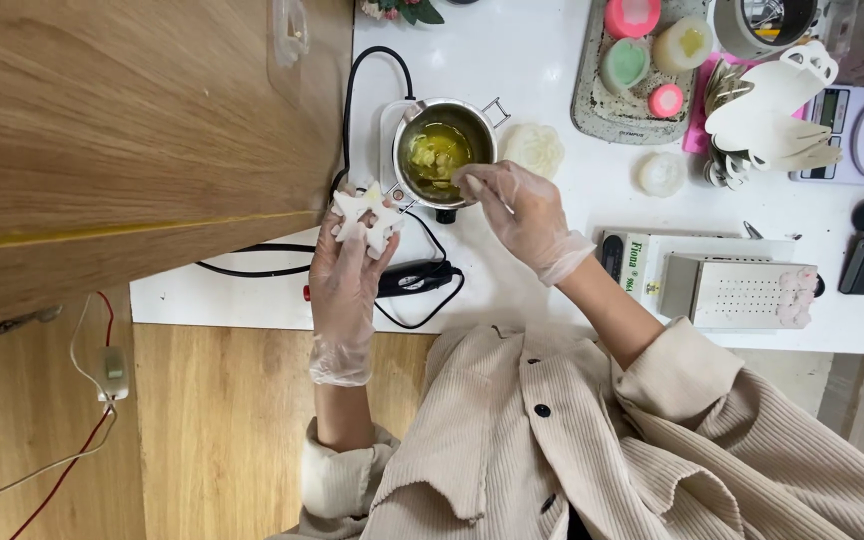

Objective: The person prepares wax melt pieces by trimming them with scissors, placing them into a small clear plastic bag, and then inserting the bag into a green decorative cardboard box.

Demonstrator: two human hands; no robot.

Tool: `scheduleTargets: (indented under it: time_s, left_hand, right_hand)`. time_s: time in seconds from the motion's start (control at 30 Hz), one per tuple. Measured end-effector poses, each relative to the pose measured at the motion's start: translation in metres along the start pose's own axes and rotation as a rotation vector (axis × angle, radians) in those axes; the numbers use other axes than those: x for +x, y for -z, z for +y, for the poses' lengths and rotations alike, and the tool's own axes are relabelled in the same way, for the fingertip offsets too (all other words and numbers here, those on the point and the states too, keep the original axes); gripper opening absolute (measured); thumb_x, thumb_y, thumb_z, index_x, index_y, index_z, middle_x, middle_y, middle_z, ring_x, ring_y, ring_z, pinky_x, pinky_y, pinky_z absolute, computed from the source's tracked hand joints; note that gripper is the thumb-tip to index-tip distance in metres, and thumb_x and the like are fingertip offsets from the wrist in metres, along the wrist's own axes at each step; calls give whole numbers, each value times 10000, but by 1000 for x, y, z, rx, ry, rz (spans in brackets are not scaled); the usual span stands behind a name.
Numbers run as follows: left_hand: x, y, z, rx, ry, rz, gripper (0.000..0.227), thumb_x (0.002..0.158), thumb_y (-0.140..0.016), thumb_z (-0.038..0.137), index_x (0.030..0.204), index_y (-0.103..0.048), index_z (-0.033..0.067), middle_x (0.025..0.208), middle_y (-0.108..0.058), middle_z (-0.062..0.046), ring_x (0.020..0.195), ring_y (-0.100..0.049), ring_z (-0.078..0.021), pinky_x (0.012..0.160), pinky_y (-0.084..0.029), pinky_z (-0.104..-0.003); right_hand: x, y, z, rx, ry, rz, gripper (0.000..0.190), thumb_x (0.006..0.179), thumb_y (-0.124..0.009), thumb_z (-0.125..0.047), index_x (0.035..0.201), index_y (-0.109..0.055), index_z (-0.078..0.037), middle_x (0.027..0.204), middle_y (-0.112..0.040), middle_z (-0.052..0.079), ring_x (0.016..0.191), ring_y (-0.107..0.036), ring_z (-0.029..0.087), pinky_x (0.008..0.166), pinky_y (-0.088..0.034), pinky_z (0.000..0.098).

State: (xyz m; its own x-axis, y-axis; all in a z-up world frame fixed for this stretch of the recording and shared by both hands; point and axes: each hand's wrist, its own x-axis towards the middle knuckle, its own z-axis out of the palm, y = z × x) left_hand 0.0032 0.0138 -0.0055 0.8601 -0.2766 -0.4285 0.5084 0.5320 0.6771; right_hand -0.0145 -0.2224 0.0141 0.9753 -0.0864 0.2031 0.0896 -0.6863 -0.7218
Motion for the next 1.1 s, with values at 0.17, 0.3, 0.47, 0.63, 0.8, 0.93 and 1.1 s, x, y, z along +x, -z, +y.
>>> scheduleTargets:
  time_s: [0.17, 0.3, 0.47, 0.63, 0.8, 0.93, 1.1]
  left_hand:
    - [1, -2, -1, -11, 21, 11, 414, 1088, -468, 86, 1501, -442, 60, 1409, -587, -100, 1289, -591, -209, 1087, -563, -406]
    - [-6, -19, 16, 11, 21, -13, 424, 1091, -442, 105, 1514, -433, 81, 1380, -626, -133, 1286, -614, -208, 1087, -553, -378]
    - [-1, -4, 0, -14, 23, 0, 417, 1098, -457, 100, 1511, -428, 47, 1384, -605, -146, 1274, -608, -212, 1089, -560, -394]
    - [-6, -11, 7, 28, -1, -52, 450, 1093, -452, 95, 1539, -403, 61, 1403, -596, -136, 1309, -594, -195, 1115, -552, -383]
    - [-5, -14, 10, 7, 25, -14, 442, 1090, -430, 97, 1531, -406, 73, 1398, -606, -144, 1293, -599, -203, 1096, -542, -384]
    - [-5, -7, 6, -2, 0, -40, 427, 1104, -432, 82, 1530, -400, 57, 1416, -578, -137, 1316, -577, -193, 1118, -539, -394]
    - [-5, -8, 7, -2, 5, -33, 438, 1081, -421, 76, 1519, -411, 70, 1409, -592, -123, 1305, -588, -192, 1110, -539, -394]
  right_hand:
    - [4, -11, 19, -76, 91, -51, 158, 1004, -691, -67, 1152, -734, -33, 918, -722, 112, 776, -710, 219, 704, -585, 333]
    - [6, -8, 23, -80, 92, 38, 112, 1037, -684, -82, 1139, -721, -53, 972, -736, 92, 811, -723, 217, 732, -594, 336]
    - [13, -6, 35, -83, 188, -129, 190, 1012, -692, -97, 1195, -719, -57, 1039, -732, 125, 880, -727, 281, 777, -604, 363]
    - [20, 3, 30, -124, 229, -153, 209, 1021, -689, -83, 1226, -724, -70, 1097, -740, 129, 890, -737, 283, 785, -608, 364]
    - [21, 5, 39, -102, 315, -268, 186, 1007, -701, -125, 1188, -725, -91, 1115, -747, 102, 949, -736, 276, 826, -614, 364]
    - [26, 11, 32, -147, 250, -220, 225, 1011, -682, -100, 1229, -734, -77, 1131, -744, 111, 955, -733, 273, 837, -608, 364]
    - [24, 24, 34, -67, 96, -201, 131, 1064, -664, -97, 1178, -727, -81, 1047, -741, 99, 929, -728, 249, 853, -595, 348]
